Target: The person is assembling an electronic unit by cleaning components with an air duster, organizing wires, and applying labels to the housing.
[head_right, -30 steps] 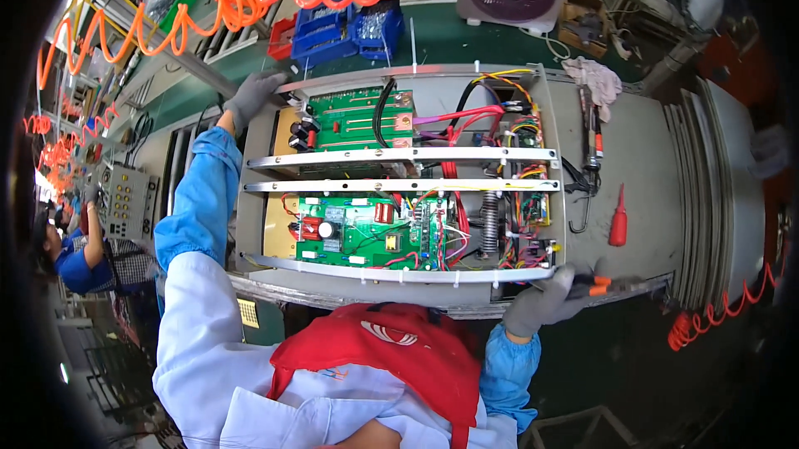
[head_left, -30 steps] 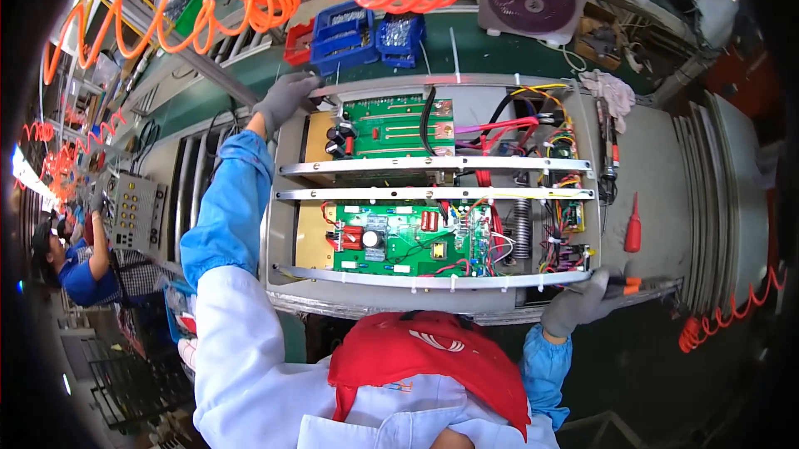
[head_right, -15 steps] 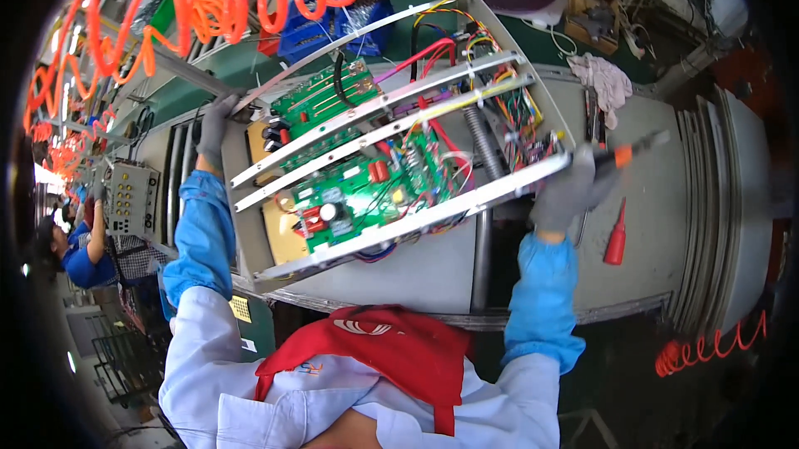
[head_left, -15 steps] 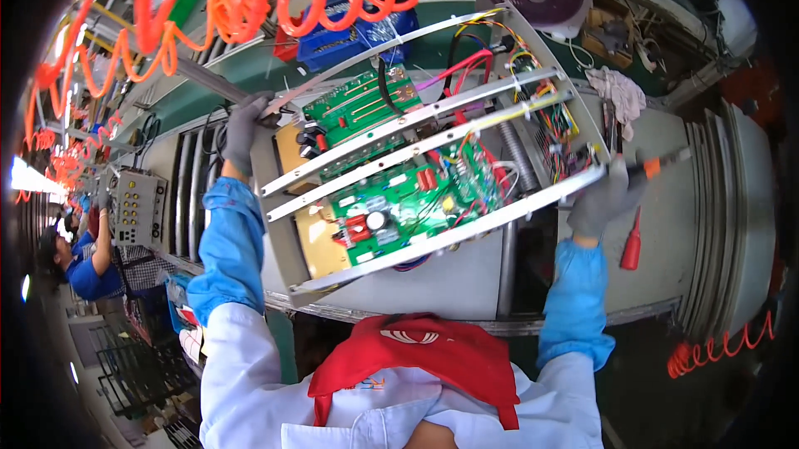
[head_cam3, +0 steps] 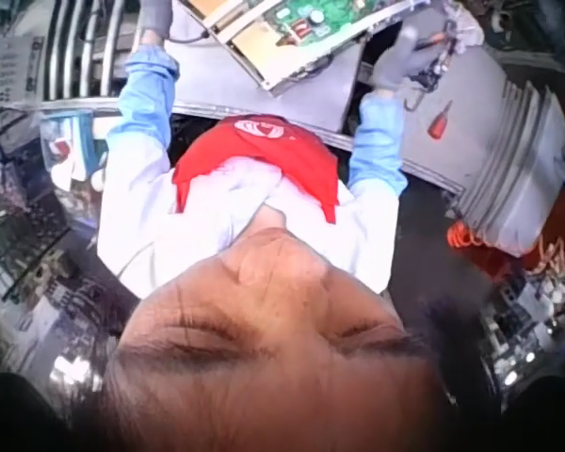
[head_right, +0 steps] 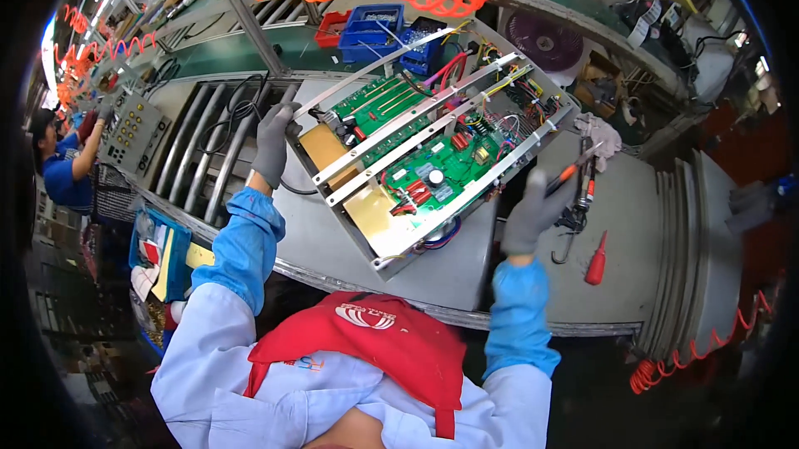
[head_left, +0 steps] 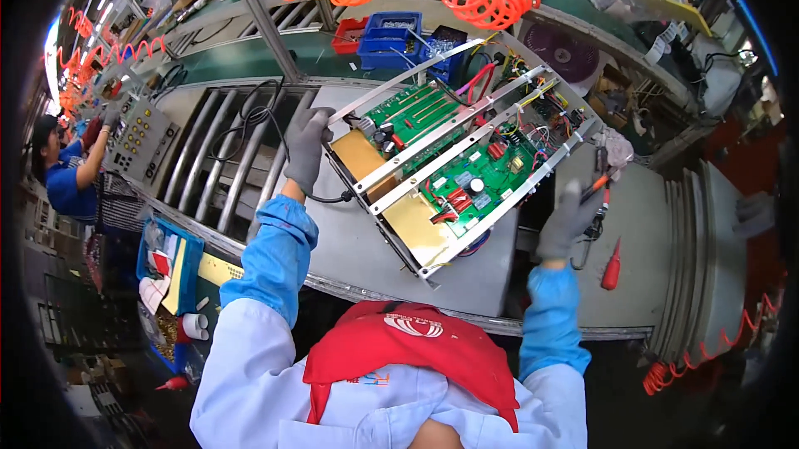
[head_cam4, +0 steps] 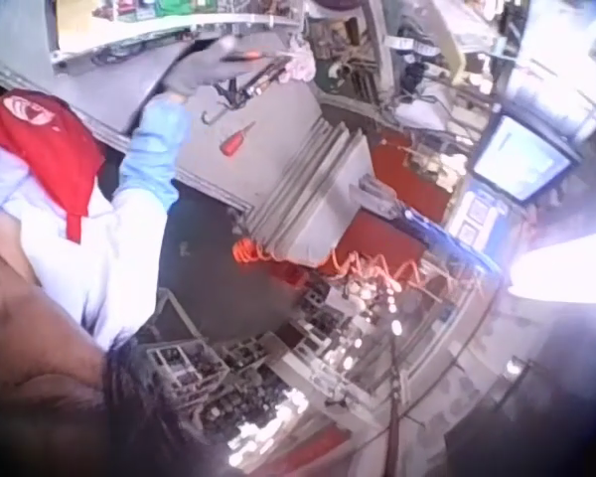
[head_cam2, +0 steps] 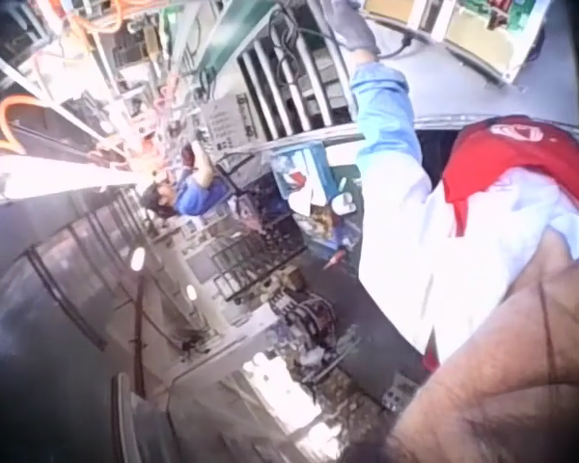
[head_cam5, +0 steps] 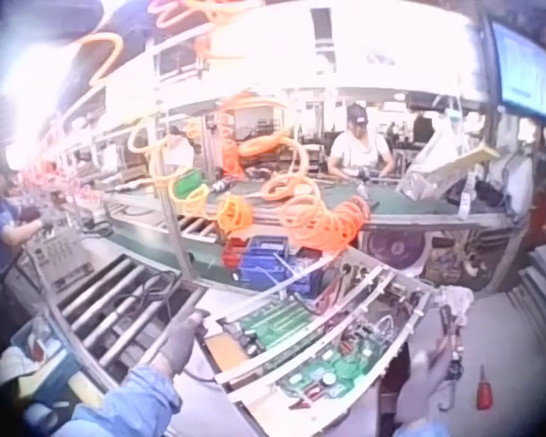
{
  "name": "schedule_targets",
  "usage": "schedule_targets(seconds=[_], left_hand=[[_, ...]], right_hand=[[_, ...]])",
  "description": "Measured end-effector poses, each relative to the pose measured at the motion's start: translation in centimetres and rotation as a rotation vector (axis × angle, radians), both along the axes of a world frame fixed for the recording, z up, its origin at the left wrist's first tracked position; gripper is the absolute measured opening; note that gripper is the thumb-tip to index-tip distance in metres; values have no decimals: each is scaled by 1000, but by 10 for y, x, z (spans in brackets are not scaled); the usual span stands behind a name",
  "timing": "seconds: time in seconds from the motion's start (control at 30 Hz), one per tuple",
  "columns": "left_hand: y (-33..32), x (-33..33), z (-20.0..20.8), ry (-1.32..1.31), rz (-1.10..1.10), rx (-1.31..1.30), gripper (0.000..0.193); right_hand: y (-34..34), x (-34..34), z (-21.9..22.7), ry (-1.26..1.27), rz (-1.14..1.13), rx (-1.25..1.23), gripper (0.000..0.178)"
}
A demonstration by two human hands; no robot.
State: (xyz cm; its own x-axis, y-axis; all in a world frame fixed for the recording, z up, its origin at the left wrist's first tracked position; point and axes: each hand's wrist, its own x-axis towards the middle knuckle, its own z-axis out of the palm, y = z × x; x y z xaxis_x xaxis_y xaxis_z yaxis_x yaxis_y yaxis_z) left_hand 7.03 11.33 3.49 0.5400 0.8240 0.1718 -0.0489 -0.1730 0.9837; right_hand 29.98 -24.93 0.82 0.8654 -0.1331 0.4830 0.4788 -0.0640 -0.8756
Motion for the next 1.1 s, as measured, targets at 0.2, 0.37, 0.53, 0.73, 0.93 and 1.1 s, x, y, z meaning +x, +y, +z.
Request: schedule_targets(seconds=[0.2,0.37,0.53,0.73,0.93,1.1], left_hand=[[3,-16,-14,-19,-42,24,35],[10,-14,-22,-50,-79,15,37],[20,-13,-33,-53,-127,29,35],[-24,-63,-17,-123,-158,4,36],[-101,-167,-16,-117,-60,15,32],[-116,-201,-5,19,37,49,39]], right_hand=[[11,-175,30,55,388,68,57],[43,-225,63,-429,340,-522,60],[65,-243,63,-486,209,-1076,60],[44,-246,65,-487,249,-1045,56],[-12,-268,67,-486,337,-985,56],[-16,-289,16,-12,192,-6,47]])
